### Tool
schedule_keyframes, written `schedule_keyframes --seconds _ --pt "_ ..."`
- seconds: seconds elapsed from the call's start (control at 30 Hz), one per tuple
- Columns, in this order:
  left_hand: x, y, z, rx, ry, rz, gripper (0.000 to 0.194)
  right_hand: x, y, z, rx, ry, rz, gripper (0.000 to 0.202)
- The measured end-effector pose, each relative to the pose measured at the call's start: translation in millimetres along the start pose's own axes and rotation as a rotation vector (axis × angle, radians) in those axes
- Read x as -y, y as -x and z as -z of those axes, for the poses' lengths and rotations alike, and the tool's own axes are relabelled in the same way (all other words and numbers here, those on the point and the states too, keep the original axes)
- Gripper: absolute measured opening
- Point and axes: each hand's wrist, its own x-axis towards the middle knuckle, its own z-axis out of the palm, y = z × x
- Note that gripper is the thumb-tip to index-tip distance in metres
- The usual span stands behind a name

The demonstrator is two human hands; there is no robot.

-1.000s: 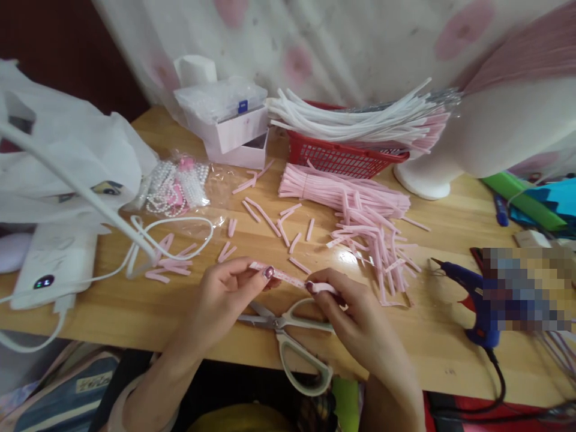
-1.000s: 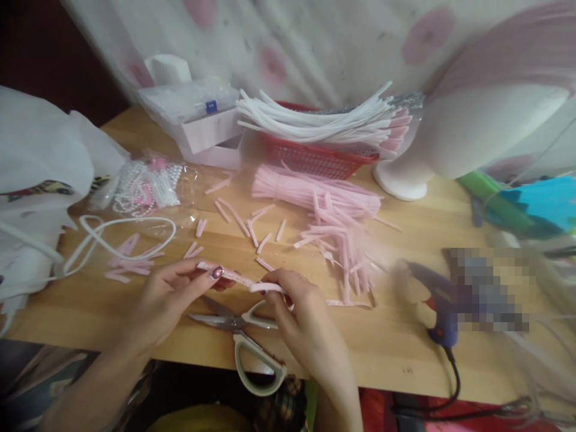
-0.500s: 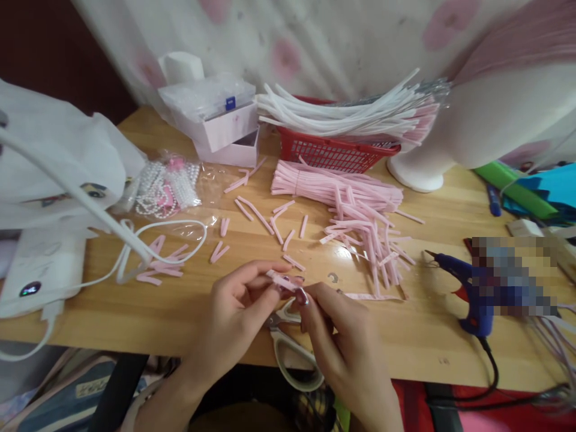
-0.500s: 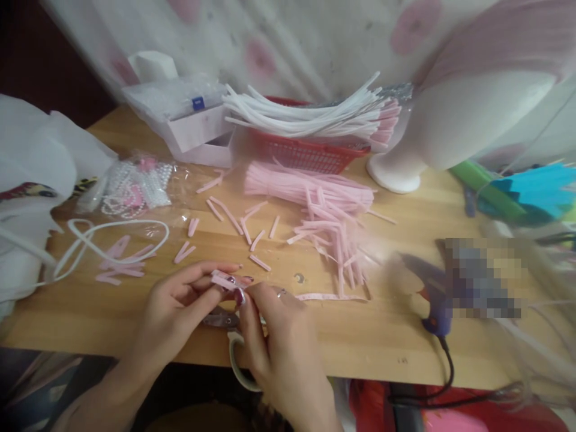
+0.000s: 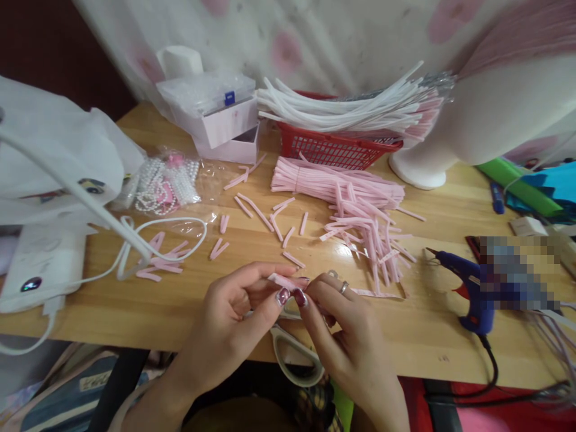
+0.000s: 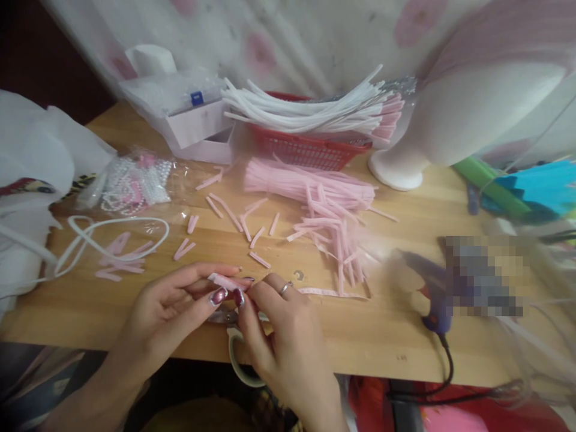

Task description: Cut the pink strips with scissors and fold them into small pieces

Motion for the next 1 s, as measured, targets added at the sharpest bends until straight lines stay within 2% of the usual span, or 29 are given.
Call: schedule_keyframes --seconds 0.17,0.43,0.6,0.67,0.73,0.8,0.83,0.93,1.0 --pt "0.6 0.8 1.1 -0.038 -0.035 -0.018 0.014 1.6 -1.0 0.7 -0.007 0.009 0.002 0.027" --pt "0.1 -0.9 -1.3 -0.072 -0.095 -0.042 0.017 2.3 -2.2 1.6 0.002 0.018 0.030 0.026" --pt "-2.4 1.1 -1.7 -0.062 -0.156 -0.096 0.042 2.8 -2.5 2.7 0.032 0.000 0.005 0.025" --pt "-3.3 1.4 -1.3 -0.062 -0.196 -0.132 0.044 1.6 -1.8 2.1 0.031 -0.005 0.003 0.025" --pt "-3.8 1.2 -0.9 -0.066 -0.204 -0.140 0.037 -1.1 0.2 0.7 0.024 -0.022 -0.031 0.020" --pt "-4.0 0.6 -0.4 -0.078 -0.184 -0.118 0.025 -4.4 3.0 -0.7 -0.003 -0.088 -0.098 0.006" --pt "-3.9 0.2 -0.1 -0.083 -0.165 -0.104 0.018 -5.6 4.3 -1.2 -0.016 -0.142 -0.133 0.007" --pt "-3.8 -1.9 1.8 -0.092 -0.091 -0.075 0.010 -6.9 5.3 -1.0 0.028 -0.359 -0.206 0.034" --pt "-4.3 -4.2 3.9 -0.097 -0.059 -0.073 0.011 -6.4 2.4 -0.2 0.128 -0.497 -0.260 0.031"
